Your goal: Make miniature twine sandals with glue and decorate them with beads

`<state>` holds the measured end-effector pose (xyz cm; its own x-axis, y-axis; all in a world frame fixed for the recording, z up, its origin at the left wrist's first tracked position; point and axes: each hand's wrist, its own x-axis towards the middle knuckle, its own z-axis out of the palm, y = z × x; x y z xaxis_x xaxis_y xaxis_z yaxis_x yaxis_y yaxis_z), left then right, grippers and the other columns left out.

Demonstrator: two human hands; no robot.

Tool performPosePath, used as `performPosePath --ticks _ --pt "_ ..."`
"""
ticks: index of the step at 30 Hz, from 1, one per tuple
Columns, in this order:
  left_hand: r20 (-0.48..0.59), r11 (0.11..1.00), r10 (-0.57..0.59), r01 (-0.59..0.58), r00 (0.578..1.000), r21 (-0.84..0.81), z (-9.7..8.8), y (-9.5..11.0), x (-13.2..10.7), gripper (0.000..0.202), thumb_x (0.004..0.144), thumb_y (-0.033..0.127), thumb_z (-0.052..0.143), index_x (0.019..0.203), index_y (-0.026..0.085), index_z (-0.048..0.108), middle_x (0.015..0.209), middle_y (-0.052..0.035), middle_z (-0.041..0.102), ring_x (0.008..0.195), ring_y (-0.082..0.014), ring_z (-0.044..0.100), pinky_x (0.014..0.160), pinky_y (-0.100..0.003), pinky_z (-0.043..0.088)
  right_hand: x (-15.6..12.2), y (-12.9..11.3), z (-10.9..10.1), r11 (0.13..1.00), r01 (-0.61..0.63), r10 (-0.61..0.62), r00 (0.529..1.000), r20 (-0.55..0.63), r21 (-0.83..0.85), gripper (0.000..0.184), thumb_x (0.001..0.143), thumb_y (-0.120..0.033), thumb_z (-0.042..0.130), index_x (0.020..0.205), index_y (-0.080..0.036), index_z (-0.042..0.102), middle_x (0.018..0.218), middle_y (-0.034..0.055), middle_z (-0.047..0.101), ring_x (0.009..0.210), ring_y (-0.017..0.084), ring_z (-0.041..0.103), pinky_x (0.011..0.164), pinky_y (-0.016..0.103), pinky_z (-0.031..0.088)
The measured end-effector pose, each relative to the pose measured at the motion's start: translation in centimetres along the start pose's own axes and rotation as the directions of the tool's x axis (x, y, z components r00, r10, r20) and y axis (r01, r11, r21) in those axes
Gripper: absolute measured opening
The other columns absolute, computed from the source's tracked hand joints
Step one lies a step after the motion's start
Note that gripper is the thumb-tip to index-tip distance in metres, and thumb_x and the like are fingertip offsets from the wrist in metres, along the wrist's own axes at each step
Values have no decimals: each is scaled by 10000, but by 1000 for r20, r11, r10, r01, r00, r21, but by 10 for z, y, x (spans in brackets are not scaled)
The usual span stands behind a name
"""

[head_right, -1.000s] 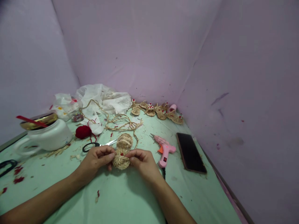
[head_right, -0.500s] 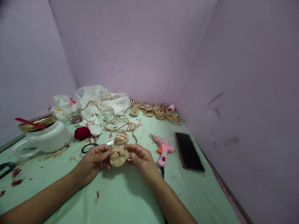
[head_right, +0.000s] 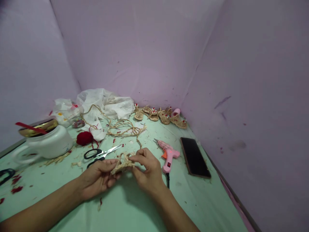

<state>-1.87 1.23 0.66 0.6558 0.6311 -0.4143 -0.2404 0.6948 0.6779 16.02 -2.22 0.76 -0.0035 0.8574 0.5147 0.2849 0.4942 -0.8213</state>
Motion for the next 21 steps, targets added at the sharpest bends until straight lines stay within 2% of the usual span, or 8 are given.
performPosePath --ticks 3,6,9,11,14,16,18,21 --pt "-101 987 43 -27 994 158 4 3 -4 208 707 302 595 793 116 560 653 -68 645 309 -58 463 245 -136 207 1 -3 -4 992 -116 117 993 21 -54 88 666 -179 658 739 -215 690 742 32 608 653 147 524 589 268 418" --pt "-261 903 324 -215 909 371 6 8 -8 233 689 345 621 767 137 551 622 -1 609 306 -12 374 277 -121 165 4 -8 -9 935 -356 354 932 74 12 72 627 -239 687 664 -179 674 523 -19 557 460 90 414 443 223 334" --pt "-178 787 490 -346 853 511 8 11 -12 258 702 387 610 741 135 572 469 46 506 345 -22 331 330 -132 209 6 -10 -12 803 -565 523 821 231 190 196 556 -319 739 639 -153 677 511 -17 579 426 76 429 406 207 325" --pt "-110 771 483 -362 869 524 11 9 -14 278 695 405 612 750 134 583 450 52 470 382 -38 350 360 -143 243 6 -10 -11 726 -647 574 757 313 233 224 515 -322 765 619 -144 676 517 -10 604 428 81 468 414 208 350" --pt "-66 780 443 -349 894 519 16 6 -16 297 622 382 680 746 130 582 588 13 548 473 -59 433 402 -152 302 5 -8 -6 700 -684 603 720 343 205 225 475 -297 784 599 -142 679 497 -13 609 427 85 484 437 219 378" --pt "-68 779 427 -328 902 534 18 5 -17 292 591 359 701 713 125 576 613 1 564 491 -66 453 410 -156 317 5 -8 -3 715 -676 602 725 334 179 220 480 -294 777 610 -144 683 503 -12 608 431 85 478 445 224 382" --pt "-102 777 424 -303 900 552 18 5 -16 277 586 352 694 681 127 562 548 19 535 442 -57 423 384 -157 295 5 -8 -4 778 -618 574 774 267 118 219 510 -282 758 677 -155 697 531 -13 604 434 81 456 441 223 368" --pt "-189 764 481 -304 856 569 17 8 -17 264 609 360 660 688 148 523 475 53 484 379 -53 380 348 -164 275 7 -9 -11 892 -451 452 892 -30 20 243 595 -276 710 820 -186 689 660 9 618 510 104 478 476 237 381"
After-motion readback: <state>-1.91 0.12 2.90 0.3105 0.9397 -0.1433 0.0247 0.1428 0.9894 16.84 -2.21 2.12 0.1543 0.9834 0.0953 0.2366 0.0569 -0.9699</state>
